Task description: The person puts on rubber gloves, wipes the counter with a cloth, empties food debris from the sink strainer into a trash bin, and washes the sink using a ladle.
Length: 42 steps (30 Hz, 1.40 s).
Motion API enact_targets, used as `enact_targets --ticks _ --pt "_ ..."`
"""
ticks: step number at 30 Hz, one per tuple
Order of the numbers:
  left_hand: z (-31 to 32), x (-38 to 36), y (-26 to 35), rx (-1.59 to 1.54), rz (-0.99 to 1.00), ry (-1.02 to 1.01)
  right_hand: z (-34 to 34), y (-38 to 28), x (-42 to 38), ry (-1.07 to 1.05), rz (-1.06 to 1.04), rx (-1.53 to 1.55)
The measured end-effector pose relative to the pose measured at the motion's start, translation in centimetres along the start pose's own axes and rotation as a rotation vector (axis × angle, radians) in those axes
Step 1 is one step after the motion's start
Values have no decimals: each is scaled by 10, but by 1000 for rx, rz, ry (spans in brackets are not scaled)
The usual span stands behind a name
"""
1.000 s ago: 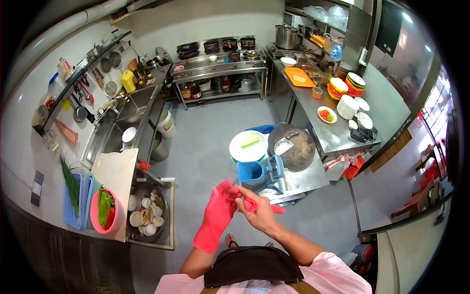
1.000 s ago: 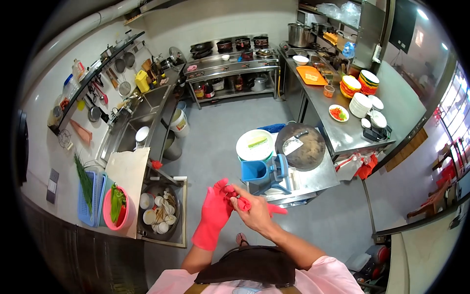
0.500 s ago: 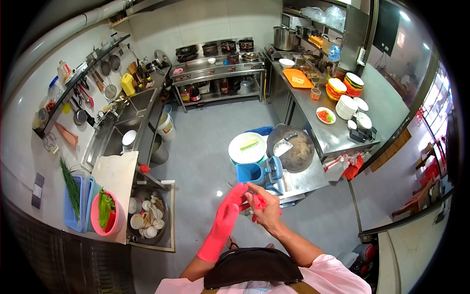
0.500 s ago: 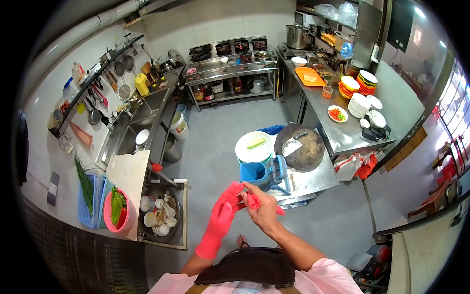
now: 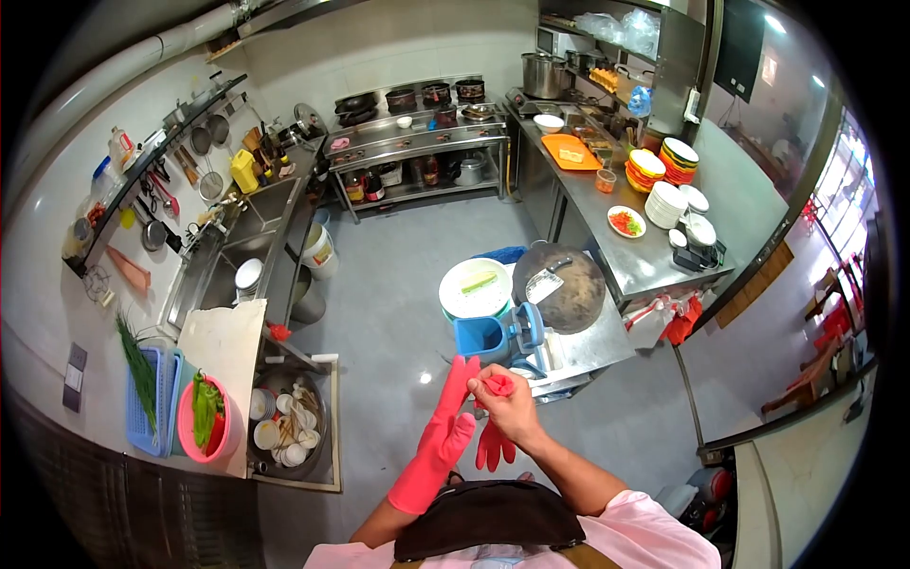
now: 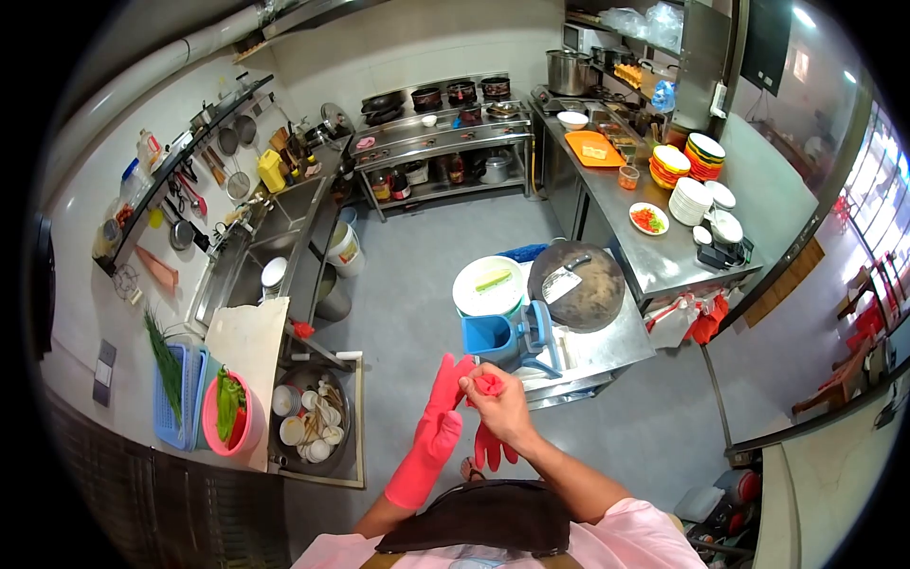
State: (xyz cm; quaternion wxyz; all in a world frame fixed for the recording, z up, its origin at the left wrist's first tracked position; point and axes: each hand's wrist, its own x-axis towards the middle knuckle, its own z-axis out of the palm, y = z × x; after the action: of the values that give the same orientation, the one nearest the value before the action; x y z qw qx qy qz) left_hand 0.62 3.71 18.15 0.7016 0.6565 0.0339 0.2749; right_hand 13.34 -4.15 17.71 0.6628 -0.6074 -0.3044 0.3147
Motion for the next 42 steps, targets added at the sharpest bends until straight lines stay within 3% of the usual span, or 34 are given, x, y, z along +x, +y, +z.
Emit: enact_targets --ticks 8,12,15,20,27,29,32,36,37,40,42 --pt "4 -3 7 -213 23 25 -9 -24 -6 -166 18 -32" --pt "-7 -2 0 -41 87 26 -28 -18 1 -154 17 122" --pt "-7 2 7 116 148 130 -58 -35 -2 -67 186 337" --pt "-2 2 -14 6 -90 33 -90 -39 -6 -26 157 650" --pt "68 26 -18 138 -417 -271 -118 -38 -30 -45 97 893" --pt "86 30 -24 134 -622 -301 -141 -38 -40 64 27 873" --pt "119 36 -32 86 -686 -286 -189 -32 -64 222 -26 768" --pt "166 51 -61 176 -526 -351 -257 -8 -101 488 66 444" --pt "179 56 -66 254 -613 -335 -274 -5 -114 517 117 399" --pt "216 64 -115 569 -40 -372 -319 3 -142 654 226 224" --pt "247 73 -122 572 130 -424 -350 17 -160 691 232 227"
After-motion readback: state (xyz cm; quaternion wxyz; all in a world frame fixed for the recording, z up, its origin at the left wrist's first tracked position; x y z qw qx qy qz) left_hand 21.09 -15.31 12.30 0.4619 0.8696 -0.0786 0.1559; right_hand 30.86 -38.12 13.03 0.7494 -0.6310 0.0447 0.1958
